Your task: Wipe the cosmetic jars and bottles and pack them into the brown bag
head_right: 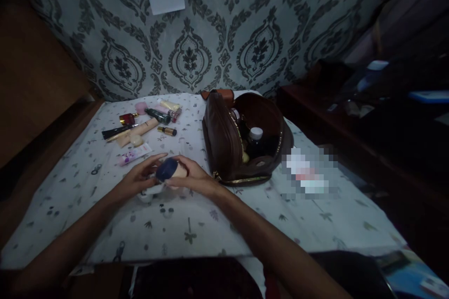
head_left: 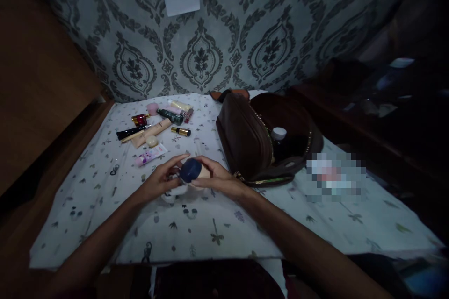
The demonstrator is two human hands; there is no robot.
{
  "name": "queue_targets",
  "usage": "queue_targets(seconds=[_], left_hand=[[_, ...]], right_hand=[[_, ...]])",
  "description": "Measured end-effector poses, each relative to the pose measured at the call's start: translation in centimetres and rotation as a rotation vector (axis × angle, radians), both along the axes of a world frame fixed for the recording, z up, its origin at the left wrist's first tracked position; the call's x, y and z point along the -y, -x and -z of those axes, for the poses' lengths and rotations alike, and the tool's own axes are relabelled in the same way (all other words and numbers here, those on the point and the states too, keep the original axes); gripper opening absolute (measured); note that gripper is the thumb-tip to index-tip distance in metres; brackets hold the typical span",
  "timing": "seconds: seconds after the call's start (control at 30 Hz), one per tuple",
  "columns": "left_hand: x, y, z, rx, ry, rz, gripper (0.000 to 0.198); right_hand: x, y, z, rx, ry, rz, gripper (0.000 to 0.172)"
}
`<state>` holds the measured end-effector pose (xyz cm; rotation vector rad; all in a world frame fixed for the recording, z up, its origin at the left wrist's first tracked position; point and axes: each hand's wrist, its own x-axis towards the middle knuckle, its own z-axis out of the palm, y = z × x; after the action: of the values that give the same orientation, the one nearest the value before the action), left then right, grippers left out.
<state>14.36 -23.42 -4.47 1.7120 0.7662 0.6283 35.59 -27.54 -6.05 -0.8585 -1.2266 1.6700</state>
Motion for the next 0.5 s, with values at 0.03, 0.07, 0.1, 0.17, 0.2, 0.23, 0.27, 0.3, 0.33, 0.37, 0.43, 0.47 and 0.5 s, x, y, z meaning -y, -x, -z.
queue_targets(seconds=[0.03,0.07,0.1,0.17,0.2,0.23,0.27,0.3,0.33,0.37,0.43,0.47,0.5], left_hand=[[-0.1,0.0,0.0,0.009,-0.007,-0.050,0.056],[-0.1,-0.1,0.0,0.010,-0.021,-0.116,0.050],[-0.1,-0.2,-0.1,0.006,-0.043,-0.198,0.042],[0.2,-0.5,-0.3,-0.014,-0.118,-0.369,0.027],[0.6,-0.7,-0.5,-0.021,-0.186,-0.436,0.023],[1.0,-1.0,-0.6,-0.025,-0.272,-0.475,0.021],[1.5,-1.2,-0.8,-0.030,-0.371,-0.478,0.021],[2.0,-1.5,-0.9,-0.043,-0.472,-0.445,0.022],[2.5,-1.7,-0.9,-0.066,-0.567,-0.383,0.024],[2.9,-1.8,-0.8,-0.094,-0.656,-0.305,0.026],[3.3,-2.0,-0.3,-0.173,-0.813,-0.156,0.033],[3.3,-2.0,0.1,-0.213,-0.888,-0.103,0.037],[3.2,-2.1,0.5,-0.242,-0.957,-0.068,0.041]], right_hand=[[0.0,0.0,0.0,0.018,-0.032,-0.007,0.062],[0.0,0.1,0.1,0.038,-0.065,-0.011,0.064],[0.0,0.2,0.1,0.056,-0.094,-0.013,0.065],[0.1,0.4,0.3,0.081,-0.125,-0.005,0.064],[0.1,0.4,0.3,0.092,-0.129,0.009,0.063],[0.2,0.5,0.4,0.107,-0.132,0.029,0.060],[0.2,0.5,0.5,0.126,-0.138,0.053,0.058],[0.2,0.4,0.6,0.150,-0.153,0.079,0.055],[0.2,0.4,0.6,0.181,-0.184,0.105,0.052],[0.3,0.4,0.7,0.217,-0.227,0.132,0.050],[0.4,0.3,0.9,0.290,-0.311,0.180,0.045],[0.5,0.4,1.0,0.324,-0.347,0.195,0.043],[0.5,0.5,1.1,0.349,-0.368,0.203,0.040]])
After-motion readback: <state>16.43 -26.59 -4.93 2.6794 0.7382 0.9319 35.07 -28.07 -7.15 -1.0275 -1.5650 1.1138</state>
